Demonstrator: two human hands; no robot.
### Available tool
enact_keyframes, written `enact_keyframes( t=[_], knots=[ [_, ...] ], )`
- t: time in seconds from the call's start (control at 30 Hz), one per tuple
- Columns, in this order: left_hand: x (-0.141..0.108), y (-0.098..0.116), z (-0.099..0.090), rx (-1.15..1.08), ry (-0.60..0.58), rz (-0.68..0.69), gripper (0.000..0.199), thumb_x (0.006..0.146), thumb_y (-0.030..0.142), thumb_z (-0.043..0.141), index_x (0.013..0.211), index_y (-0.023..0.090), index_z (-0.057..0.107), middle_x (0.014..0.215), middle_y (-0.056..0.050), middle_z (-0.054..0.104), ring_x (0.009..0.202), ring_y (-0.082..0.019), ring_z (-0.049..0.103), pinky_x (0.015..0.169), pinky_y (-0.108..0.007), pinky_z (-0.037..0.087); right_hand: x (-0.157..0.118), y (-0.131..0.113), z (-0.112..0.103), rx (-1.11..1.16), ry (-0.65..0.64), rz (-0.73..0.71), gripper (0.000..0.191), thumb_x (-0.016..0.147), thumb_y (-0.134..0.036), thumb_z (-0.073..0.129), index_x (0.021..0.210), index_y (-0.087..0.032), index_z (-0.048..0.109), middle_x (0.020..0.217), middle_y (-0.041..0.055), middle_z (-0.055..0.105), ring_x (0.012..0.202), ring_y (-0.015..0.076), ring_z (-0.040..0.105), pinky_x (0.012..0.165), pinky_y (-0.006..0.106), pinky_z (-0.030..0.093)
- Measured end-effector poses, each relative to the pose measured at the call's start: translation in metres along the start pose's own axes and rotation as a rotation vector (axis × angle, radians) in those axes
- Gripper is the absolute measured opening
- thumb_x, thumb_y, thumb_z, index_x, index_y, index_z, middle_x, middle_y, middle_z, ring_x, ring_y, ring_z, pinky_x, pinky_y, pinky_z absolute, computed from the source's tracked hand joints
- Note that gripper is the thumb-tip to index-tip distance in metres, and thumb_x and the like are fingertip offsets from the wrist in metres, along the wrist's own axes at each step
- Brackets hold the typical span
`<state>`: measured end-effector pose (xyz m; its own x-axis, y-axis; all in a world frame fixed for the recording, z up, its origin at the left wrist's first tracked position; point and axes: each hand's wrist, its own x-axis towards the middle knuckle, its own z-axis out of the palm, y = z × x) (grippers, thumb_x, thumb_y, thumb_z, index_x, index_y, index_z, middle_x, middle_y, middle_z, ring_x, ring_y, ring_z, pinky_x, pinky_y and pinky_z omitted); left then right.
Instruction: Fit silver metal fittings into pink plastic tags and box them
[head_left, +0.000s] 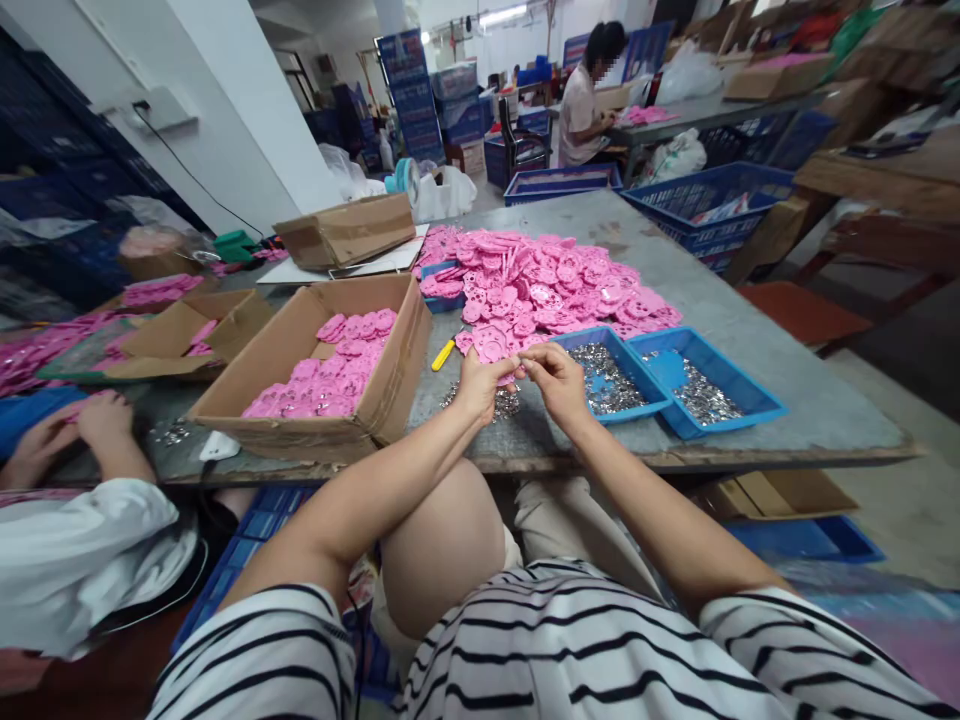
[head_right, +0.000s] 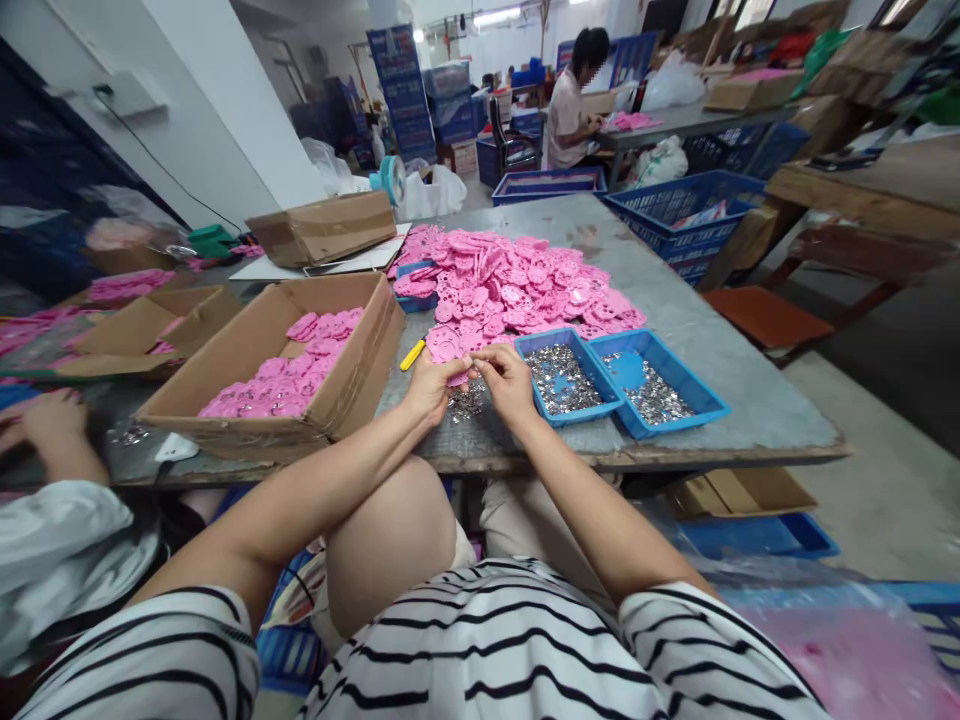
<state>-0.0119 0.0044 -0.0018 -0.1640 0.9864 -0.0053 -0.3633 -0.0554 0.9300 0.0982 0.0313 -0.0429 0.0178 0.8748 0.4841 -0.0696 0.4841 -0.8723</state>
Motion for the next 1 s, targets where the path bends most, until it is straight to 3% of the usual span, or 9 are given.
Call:
enact_keyframes(
  t=[0.17,0.47,0.57,0.67,0.73,0.83,1.0],
  knots=[
    [-0.007,0.003,0.005,-0.01,0.034,0.132,0.041,0.053,0.028,0.08,0.078,0.017,0.05,0.061,0.004,0.06,0.048,-0.009,0.057,0.039,-0.017,0.039,-0.004,-0.017,0.006,0.142,0.041,0.142,0.021,0.07,-0.038,0.072,0.071,-0.021,0.061,0.06,-0.004,0.059,0.05,0.0102,0.048,0.05,0.026,0.04],
    [-0.003,-0.002,0.003,0.124,0.148,0.24,0.045,0.057,0.028,0.081,0.089,0.019,0.05,0.069,0.005,0.058,0.05,-0.007,0.055,0.041,-0.017,0.04,-0.003,-0.027,0.012,0.169,0.059,0.193,0.027,0.066,-0.042,0.074,0.064,-0.02,0.058,0.056,-0.0048,0.056,0.048,0.008,0.042,0.048,0.024,0.035],
    [-0.002,0.0,0.002,0.122,0.073,0.224,0.051,0.058,0.035,0.082,0.097,0.02,0.052,0.073,0.003,0.06,0.057,-0.011,0.06,0.048,-0.021,0.044,0.004,-0.029,0.009,0.221,0.081,0.273,0.028,0.063,-0.041,0.075,0.061,-0.02,0.057,0.051,-0.0054,0.052,0.045,0.0078,0.038,0.045,0.024,0.032],
    [-0.004,0.011,0.002,-0.034,-0.082,0.134,0.046,0.071,0.053,0.071,0.099,0.02,0.055,0.087,-0.004,0.066,0.081,-0.017,0.067,0.067,-0.028,0.052,0.009,-0.035,0.004,0.291,0.09,0.314,0.026,0.062,-0.039,0.076,0.06,-0.02,0.059,0.061,-0.0024,0.057,0.051,0.0088,0.044,0.05,0.025,0.038],
    [-0.007,0.02,0.002,-0.139,-0.18,0.062,0.044,0.082,0.058,0.057,0.102,0.019,0.057,0.098,-0.008,0.068,0.099,-0.021,0.065,0.08,-0.032,0.053,0.01,-0.041,0.003,0.297,0.069,0.28,0.024,0.062,-0.036,0.077,0.059,-0.019,0.06,0.078,0.0013,0.061,0.067,0.0123,0.055,0.062,0.028,0.046],
    [-0.014,0.034,0.0,-0.213,-0.227,0.044,0.036,0.087,0.047,0.052,0.112,0.021,0.057,0.11,-0.009,0.067,0.112,-0.022,0.061,0.09,-0.036,0.051,0.007,-0.05,0.006,0.222,0.01,0.175,0.02,0.066,-0.034,0.076,0.061,-0.02,0.063,0.096,0.004,0.059,0.092,0.0183,0.059,0.082,0.036,0.049],
    [-0.023,0.045,-0.004,-0.192,-0.115,-0.032,0.035,0.085,0.041,0.05,0.112,0.021,0.057,0.107,-0.009,0.068,0.108,-0.024,0.063,0.085,-0.038,0.053,0.008,-0.059,0.004,-0.103,-0.031,-0.142,0.015,0.08,-0.034,0.067,0.071,-0.023,0.063,0.098,0.0047,0.058,0.096,0.02,0.056,0.079,0.038,0.05]
  ],
)
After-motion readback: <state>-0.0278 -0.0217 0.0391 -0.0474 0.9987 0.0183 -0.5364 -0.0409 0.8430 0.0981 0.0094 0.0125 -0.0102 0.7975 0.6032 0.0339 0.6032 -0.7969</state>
